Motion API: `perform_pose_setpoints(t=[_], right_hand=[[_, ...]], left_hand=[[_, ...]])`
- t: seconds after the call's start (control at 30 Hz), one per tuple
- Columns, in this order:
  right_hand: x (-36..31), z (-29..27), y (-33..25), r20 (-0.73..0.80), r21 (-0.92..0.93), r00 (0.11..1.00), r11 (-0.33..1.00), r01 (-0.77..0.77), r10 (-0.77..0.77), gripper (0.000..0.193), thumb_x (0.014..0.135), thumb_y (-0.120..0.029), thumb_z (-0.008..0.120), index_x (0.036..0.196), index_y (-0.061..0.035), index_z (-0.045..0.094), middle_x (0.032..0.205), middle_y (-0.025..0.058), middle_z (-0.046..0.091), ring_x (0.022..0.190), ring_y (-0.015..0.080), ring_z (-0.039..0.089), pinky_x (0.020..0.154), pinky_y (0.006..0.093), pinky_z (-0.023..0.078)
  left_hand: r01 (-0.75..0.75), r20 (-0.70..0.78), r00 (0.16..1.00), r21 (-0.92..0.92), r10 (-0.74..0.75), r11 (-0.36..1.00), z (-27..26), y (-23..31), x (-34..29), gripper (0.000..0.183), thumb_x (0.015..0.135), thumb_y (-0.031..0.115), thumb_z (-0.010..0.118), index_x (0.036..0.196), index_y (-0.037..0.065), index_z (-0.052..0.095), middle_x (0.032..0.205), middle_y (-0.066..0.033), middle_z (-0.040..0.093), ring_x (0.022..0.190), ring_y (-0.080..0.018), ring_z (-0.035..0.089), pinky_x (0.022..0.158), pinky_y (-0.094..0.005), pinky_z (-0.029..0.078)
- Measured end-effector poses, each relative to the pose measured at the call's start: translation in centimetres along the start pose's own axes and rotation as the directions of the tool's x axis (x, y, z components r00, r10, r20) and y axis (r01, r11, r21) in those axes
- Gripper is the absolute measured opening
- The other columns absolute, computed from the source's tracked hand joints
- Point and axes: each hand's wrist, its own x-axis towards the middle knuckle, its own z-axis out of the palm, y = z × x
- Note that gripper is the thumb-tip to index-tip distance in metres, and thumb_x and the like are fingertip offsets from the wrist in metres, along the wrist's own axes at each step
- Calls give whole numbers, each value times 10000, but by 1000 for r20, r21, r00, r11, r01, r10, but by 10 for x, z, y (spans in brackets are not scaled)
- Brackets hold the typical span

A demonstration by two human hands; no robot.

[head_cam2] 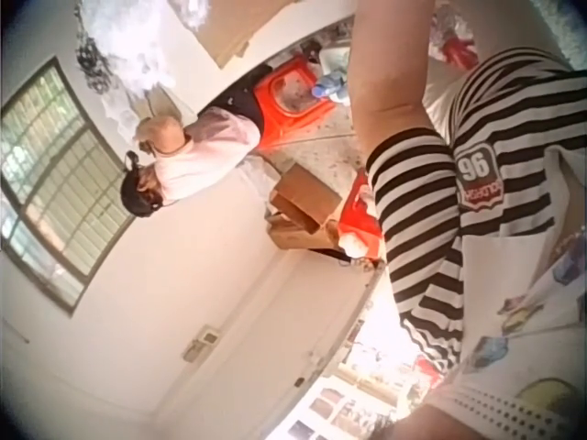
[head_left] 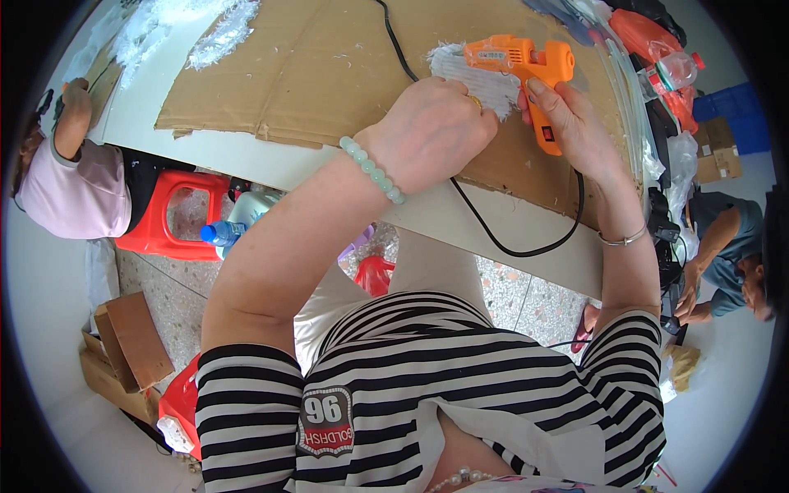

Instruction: Using a hot glue gun to attach white stuffing to a cardboard base at a production table.

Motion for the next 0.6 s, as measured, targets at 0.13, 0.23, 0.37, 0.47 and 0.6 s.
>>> perform_pose_setpoints(t=[0.13, 0.23, 0.37, 0.47, 0.6], right_hand=[[-1, 3, -4, 20, -17, 1000, 1000, -6, 6, 461, 972, -455, 449, 892, -22, 586, 767, 18, 555, 733, 97, 496, 663, 236, 396], [-2, 2, -7, 49, -14, 999, 1000, -16, 17, 454, 973, -448, 449, 894, -22, 585, 769, 19, 556, 732, 96, 495, 665, 235, 394], [-2, 0, -3, 7, 3, 1000, 1000, -5, 5, 444, 975, -437, 453, 897, -20, 585, 776, 18, 558, 730, 94, 493, 664, 236, 394], [-2, -3, -2, 47, 2, 999, 1000, -26, 26, 436, 977, -429, 455, 908, -18, 584, 786, 18, 558, 736, 94, 499, 665, 236, 398], [1, -5, 0, 115, 12, 993, 1000, -8, 6, 424, 977, -419, 456, 917, -18, 577, 797, 18, 559, 745, 97, 510, 667, 241, 407]], left_hand=[[-2, -11, 1000, 1, 2, 1000, 1, 0, 0, 37, 670, 105, 605, 673, 69, 617, 591, -62, 610, 661, -200, 628, 589, -321, 503], [-1, -6, 1000, 3, 1, 1000, 2, -1, -1, 38, 668, 104, 606, 673, 68, 619, 593, -63, 611, 660, -203, 628, 590, -324, 503], [6, -13, 1000, -10, -6, 1000, 1, 0, 0, 40, 670, 102, 604, 673, 65, 620, 593, -62, 610, 665, -207, 628, 591, -327, 503], [8, -17, 1000, -28, -9, 1000, 0, 0, 0, 43, 674, 101, 601, 671, 62, 619, 589, -63, 607, 666, -209, 626, 589, -330, 502], [16, -10, 1000, -30, -17, 999, 2, 0, -1, 41, 681, 99, 597, 674, 65, 619, 597, -65, 606, 680, -211, 622, 601, -334, 502]])
